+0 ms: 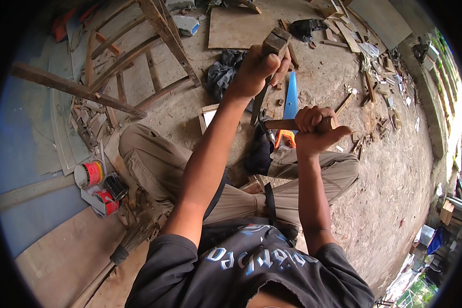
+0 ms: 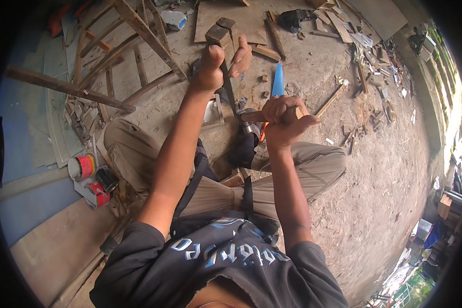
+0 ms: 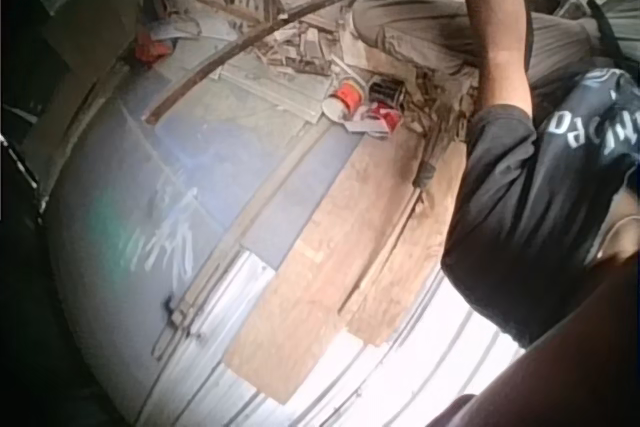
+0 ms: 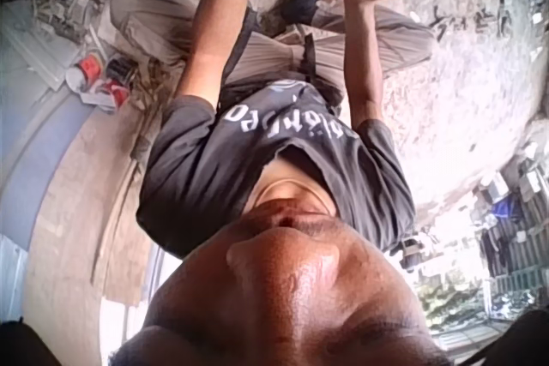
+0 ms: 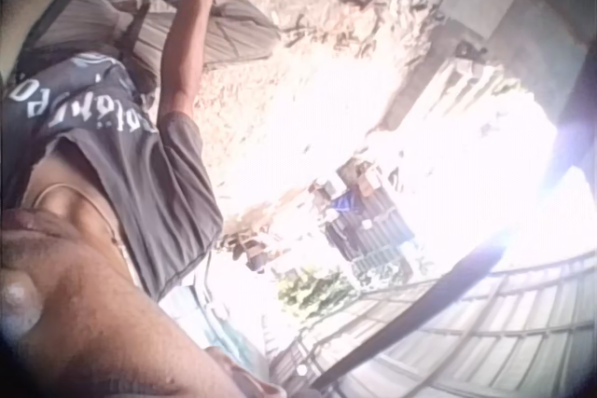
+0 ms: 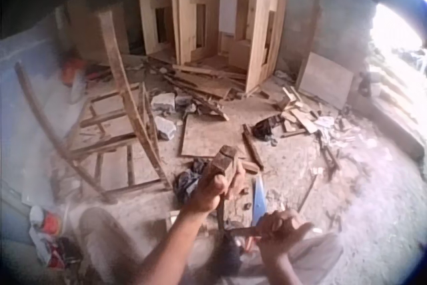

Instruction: The person sits on the floor and uses a hammer to repeatedly strike a small wooden frame, attempting to separate or adjust its components. The person holds the frame with one hand and strikes it with the hammer in the other, occasionally repositioning the frame.

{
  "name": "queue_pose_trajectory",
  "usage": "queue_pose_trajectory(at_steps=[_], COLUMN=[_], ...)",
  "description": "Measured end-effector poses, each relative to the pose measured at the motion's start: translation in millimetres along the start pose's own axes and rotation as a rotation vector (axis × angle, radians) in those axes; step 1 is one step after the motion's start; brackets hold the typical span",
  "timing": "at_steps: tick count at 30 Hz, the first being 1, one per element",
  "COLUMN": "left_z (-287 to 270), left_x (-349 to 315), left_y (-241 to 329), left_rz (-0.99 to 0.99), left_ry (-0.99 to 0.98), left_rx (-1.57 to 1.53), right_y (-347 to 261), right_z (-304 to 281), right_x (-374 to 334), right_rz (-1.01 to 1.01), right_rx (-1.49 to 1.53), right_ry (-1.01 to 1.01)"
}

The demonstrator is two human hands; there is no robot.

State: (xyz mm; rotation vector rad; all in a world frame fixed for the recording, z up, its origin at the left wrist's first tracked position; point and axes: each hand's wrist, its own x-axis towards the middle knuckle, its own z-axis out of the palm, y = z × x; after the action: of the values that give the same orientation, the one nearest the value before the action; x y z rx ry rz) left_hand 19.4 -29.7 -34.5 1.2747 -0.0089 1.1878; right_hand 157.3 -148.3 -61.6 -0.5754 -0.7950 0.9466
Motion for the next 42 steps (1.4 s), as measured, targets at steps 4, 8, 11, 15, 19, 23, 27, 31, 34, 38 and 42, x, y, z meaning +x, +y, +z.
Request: queue_pose_trajectory(at_steps=[4,8,11,15,19,23,27,31,34,38,42], left_z=[-2.0,5.0,16.3,15.4,15.7,32.3,26.1,20.5,8.0,-12.3,-2.2], left_x=[-4.1,-5.5,-7.5,-10.3,-13.4,-8.9,-10.3,-2.1,2.2,1.5,-0.5], left_y=[7.7,8.9,11.1,11.1,10.8,13.3,5.1,-0.9,1.6,5.3,3.2], left_rz=[-0.075,-0.107,-0.116,-0.095,-0.103,-0.128,-0.121,-0.093,-0.07,-0.042,-0.092], left_ry=[0.046,0.06,0.119,0.095,0.096,0.161,0.141,0.146,0.1,0.032,0.043], left_rx=[-0.036,-0.018,-0.016,0.028,0.058,0.123,0.182,0.09,0.025,-0.011,-0.014], right_y=[-0.2,0.1,-3.6,-8.1,-9.4,-2.5,-6.2,-9.9,-9.6,3.0,-6.6], right_z=[-4.2,-1.6,6.9,19.0,32.8,48.9,44.3,26.6,10.2,-24.1,-6.9], right_x=[3.6,10.0,22.5,32.5,39.4,45.2,47.0,37.5,26.1,5.3,11.8], right_rz=[0.043,0.118,0.148,0.214,0.212,0.124,0.196,0.202,0.162,-0.014,0.066], right_rx=[0.098,0.149,0.011,-0.169,-0.294,-0.422,-0.302,-0.263,-0.033,0.222,0.197], right_ry=[-0.014,0.006,0.031,0.046,0.03,0.081,0.049,0.037,0.086,-0.03,0.067])
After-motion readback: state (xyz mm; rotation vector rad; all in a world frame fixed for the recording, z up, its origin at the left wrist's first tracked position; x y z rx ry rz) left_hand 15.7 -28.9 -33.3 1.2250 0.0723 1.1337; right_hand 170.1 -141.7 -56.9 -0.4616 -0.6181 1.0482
